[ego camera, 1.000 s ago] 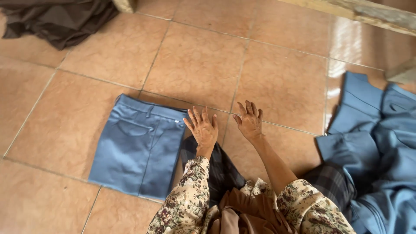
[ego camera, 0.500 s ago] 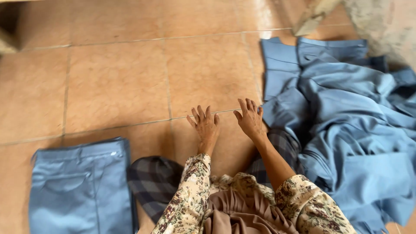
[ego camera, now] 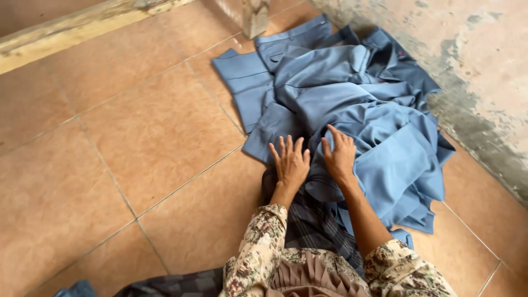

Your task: The person sits on a tiled floor and folds several pairs of light blue trousers by hand. They smooth each pair, fold the legs inward, then fold the garment in half and place it on a growing stack to the left.

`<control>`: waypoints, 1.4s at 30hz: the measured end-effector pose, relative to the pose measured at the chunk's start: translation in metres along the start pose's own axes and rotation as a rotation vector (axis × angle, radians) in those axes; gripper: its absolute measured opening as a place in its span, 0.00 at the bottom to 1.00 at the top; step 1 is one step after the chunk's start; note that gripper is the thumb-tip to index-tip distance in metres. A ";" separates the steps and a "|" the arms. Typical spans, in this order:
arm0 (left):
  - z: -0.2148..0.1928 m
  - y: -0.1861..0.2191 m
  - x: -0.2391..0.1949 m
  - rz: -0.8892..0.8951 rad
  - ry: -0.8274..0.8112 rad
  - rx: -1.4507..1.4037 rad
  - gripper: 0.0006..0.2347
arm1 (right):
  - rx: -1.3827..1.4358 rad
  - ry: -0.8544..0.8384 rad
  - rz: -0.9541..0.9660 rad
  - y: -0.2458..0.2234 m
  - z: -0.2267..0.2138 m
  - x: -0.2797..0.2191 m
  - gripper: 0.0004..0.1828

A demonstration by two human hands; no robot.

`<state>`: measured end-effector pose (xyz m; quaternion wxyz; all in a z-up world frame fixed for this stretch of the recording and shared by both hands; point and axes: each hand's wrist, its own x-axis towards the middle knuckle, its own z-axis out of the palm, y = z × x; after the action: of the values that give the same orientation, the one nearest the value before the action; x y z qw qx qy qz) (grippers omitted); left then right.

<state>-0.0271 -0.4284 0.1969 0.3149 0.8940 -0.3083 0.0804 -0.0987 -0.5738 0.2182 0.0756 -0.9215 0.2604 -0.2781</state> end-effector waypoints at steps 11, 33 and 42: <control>0.071 0.040 -0.033 0.242 -0.356 -0.194 0.20 | -0.114 0.192 0.771 0.179 -0.024 -0.011 0.30; -0.103 -0.174 0.056 -0.568 -0.087 -1.262 0.19 | 1.403 0.440 0.993 0.104 -0.003 0.107 0.40; -0.147 -0.384 0.003 -0.847 0.490 -1.947 0.13 | 1.566 -0.103 0.685 -0.086 -0.001 0.120 0.54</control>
<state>0.2135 -0.1053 0.1169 0.9431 0.2544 0.1643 -0.1371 0.0233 -0.5630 0.3002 0.7820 -0.4856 0.2535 -0.2973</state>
